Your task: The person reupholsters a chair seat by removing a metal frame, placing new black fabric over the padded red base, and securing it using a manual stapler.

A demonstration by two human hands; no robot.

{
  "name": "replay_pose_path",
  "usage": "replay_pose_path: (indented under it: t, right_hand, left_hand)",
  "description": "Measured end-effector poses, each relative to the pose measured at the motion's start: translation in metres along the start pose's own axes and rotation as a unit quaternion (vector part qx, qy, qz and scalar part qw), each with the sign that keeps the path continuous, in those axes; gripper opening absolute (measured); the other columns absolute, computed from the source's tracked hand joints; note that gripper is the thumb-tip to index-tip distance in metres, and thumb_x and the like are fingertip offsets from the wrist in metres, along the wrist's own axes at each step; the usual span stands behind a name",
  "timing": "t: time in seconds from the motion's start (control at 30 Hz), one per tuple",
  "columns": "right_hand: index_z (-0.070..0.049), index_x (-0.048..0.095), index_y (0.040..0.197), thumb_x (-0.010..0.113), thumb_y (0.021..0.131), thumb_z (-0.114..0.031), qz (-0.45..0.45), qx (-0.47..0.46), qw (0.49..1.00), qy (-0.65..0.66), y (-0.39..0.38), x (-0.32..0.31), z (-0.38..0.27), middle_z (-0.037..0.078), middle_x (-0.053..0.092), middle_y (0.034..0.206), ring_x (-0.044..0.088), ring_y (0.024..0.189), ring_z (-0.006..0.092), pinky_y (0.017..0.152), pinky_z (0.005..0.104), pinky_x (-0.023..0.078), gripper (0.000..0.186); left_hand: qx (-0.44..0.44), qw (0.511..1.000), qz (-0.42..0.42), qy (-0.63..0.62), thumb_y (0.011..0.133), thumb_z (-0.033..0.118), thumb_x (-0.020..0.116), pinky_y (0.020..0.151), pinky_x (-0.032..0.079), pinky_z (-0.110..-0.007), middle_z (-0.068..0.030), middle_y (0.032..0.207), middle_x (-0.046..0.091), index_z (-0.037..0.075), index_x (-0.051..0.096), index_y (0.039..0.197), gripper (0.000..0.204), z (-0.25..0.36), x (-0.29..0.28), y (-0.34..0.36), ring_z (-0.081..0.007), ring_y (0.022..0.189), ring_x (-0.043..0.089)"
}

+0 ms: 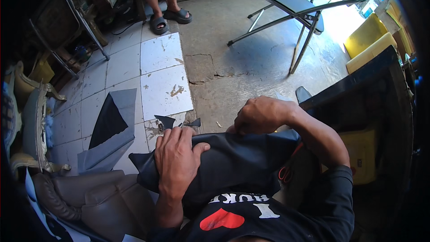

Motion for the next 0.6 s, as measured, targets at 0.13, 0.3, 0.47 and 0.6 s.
replay_pose_path:
  t: [0.13,0.3,0.47,0.6]
  right_hand:
    - [-0.012,0.081,0.11,0.067,0.096,-0.035,0.0,-0.005,0.998,0.059,-0.006,0.002,0.014,0.017,0.078,0.1,0.074,0.096,0.0382,0.087,0.047,0.057,0.03]
    - [-0.009,0.081,0.11,0.068,0.095,-0.034,0.023,-0.054,0.989,0.133,-0.003,0.002,0.019,0.017,0.078,0.099,0.074,0.093,0.0377,0.086,0.0459,0.057,0.032]
    - [-0.004,0.079,0.109,0.069,0.092,-0.026,-0.009,-0.092,0.988,0.122,0.005,0.003,0.019,0.018,0.078,0.099,0.074,0.09,0.0356,0.083,0.0433,0.057,0.029]
    - [-0.002,0.078,0.105,0.07,0.091,-0.021,0.067,-0.088,0.99,0.092,0.009,-0.009,0.03,0.017,0.078,0.097,0.075,0.09,0.0341,0.081,0.0426,0.058,0.025]
  left_hand:
    - [0.025,0.999,-0.013,0.021,0.082,0.034,0.086,0.087,0.046,-0.042,-0.0082,0.093,0.066,0.008,0.069,0.098,0.035,0.0,0.002,0.0,-0.0286,0.096,0.064]
    - [0.034,0.999,-0.009,0.028,0.082,0.034,0.085,0.085,0.045,-0.042,-0.008,0.092,0.066,0.008,0.069,0.097,0.034,0.006,0.004,0.0,-0.028,0.095,0.064]
    - [0.027,1.0,-0.008,0.011,0.078,0.03,0.089,0.086,0.046,-0.043,-0.0091,0.092,0.065,0.004,0.07,0.094,0.036,0.009,0.002,0.0,-0.0312,0.095,0.063]
    - [0.015,0.999,0.006,0.033,0.079,0.031,0.088,0.086,0.047,-0.043,-0.0093,0.092,0.066,0.005,0.07,0.094,0.035,0.005,0.004,0.001,-0.0316,0.095,0.063]
Point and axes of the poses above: each hand's wrist, its own y-axis towards the middle knuckle, its own x-axis out of the palm, z = x × y, the point moved 5 cm from there along y, towards the middle knuckle
